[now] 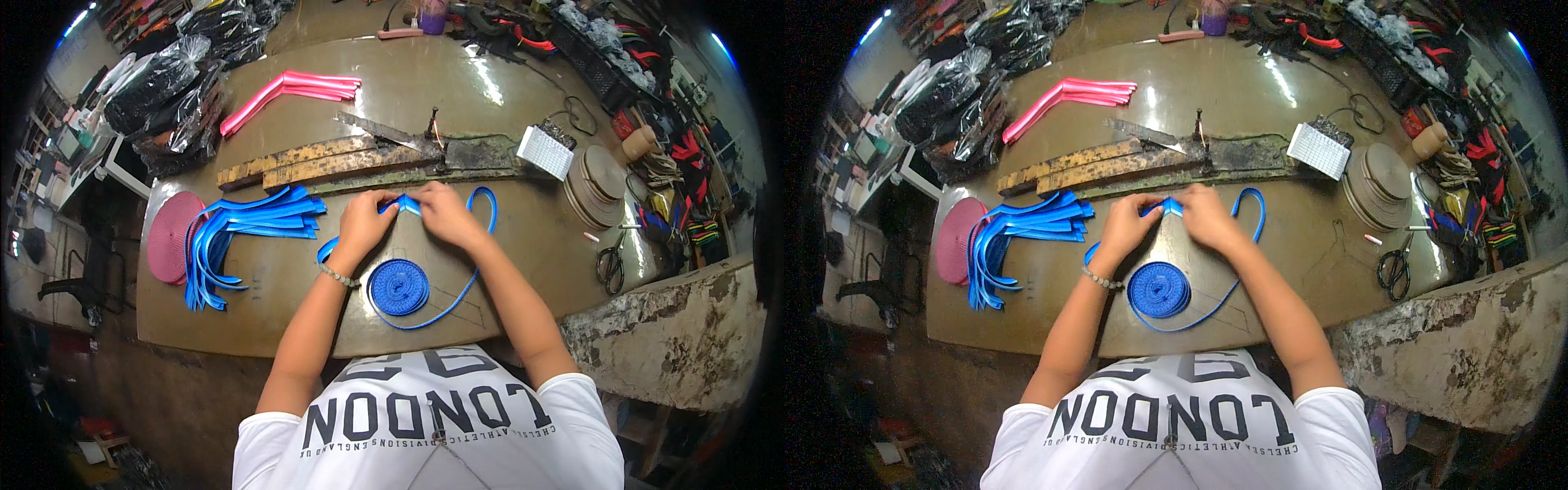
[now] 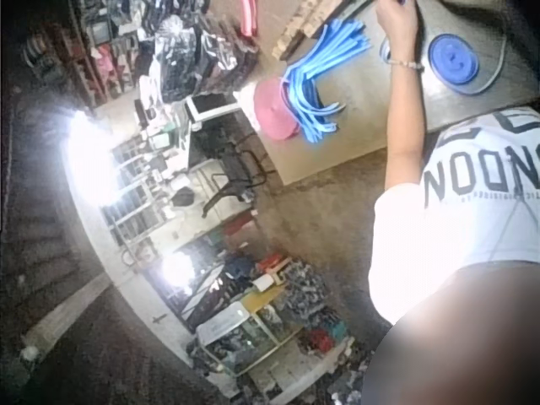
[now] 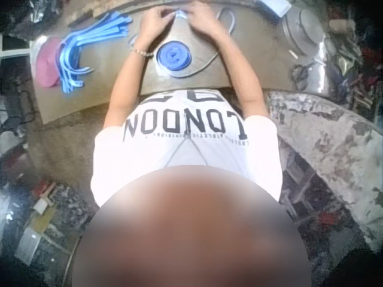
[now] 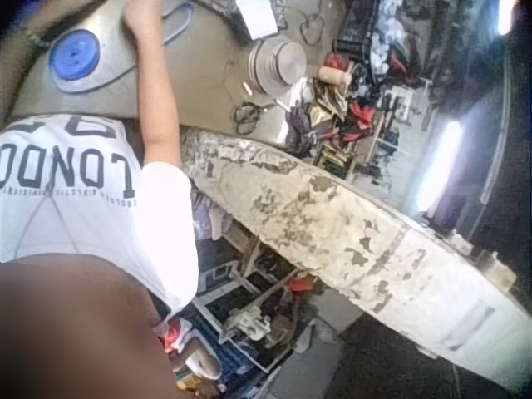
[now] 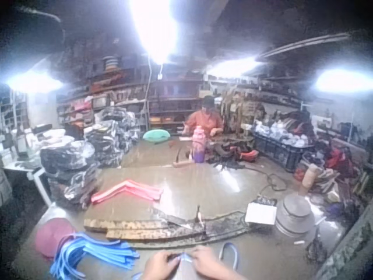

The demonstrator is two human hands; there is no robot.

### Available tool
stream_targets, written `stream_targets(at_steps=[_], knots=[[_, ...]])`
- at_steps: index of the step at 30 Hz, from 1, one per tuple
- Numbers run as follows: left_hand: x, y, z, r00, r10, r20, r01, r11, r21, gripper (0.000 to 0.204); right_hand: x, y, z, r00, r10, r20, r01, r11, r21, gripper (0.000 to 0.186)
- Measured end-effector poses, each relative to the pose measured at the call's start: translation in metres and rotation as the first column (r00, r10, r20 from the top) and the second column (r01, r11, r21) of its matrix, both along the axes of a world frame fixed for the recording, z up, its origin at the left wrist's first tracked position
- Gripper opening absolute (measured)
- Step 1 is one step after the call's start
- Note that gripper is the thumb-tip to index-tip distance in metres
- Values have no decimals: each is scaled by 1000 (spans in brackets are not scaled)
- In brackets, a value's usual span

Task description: The person repeatedly measures and cuts blue rubber straps using a heated wire cutter on a wooden guide. After cutting multiple pieces, they gather the cut straps into a neat stack and briefly handle a pink strap.

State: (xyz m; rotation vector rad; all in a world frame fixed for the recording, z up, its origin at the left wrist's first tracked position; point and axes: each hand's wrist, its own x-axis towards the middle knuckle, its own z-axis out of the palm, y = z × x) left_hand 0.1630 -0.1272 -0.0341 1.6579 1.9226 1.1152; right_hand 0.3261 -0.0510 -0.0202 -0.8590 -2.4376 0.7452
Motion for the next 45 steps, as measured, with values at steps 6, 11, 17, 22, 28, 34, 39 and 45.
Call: stream_targets(at_steps=[6, 11, 17, 22, 28, 34, 39, 45], knots=[[-11, -3, 21, 868, -102, 487, 120, 993, -5, 28, 49, 10, 2, 999, -33, -3, 30, 948, -317, 32], [-15, -4, 55, 858, -137, 496, 223, 968, -118, 30, 47, 1, 32, 997, -31, -75, -10, 867, -498, 29], [-58, 30, 89, 878, -72, 474, 110, 993, -53, 22, 69, 11, 99, 976, -139, -165, 8, 789, -614, 31], [-143, 80, 106, 965, 94, 244, -47, 981, -191, 25, 78, 49, 118, 929, -267, -255, 40, 761, -648, 31], [-153, 120, 55, 983, 76, 165, -32, 967, -254, 49, 52, 82, 98, 943, -253, -217, 68, 784, -616, 26], [-160, 126, 34, 970, 77, 231, -9, 959, -282, 38, 47, 97, 94, 958, -263, -117, 148, 798, -584, 31], [-160, 127, 32, 967, 91, 239, -19, 957, -288, 32, 43, 107, 76, 938, -326, -119, 187, 763, -618, 33], [-158, 129, 32, 962, 121, 244, -36, 945, -325, 30, 47, 104, 36, 926, -378, -7, 277, 691, -668, 32]])
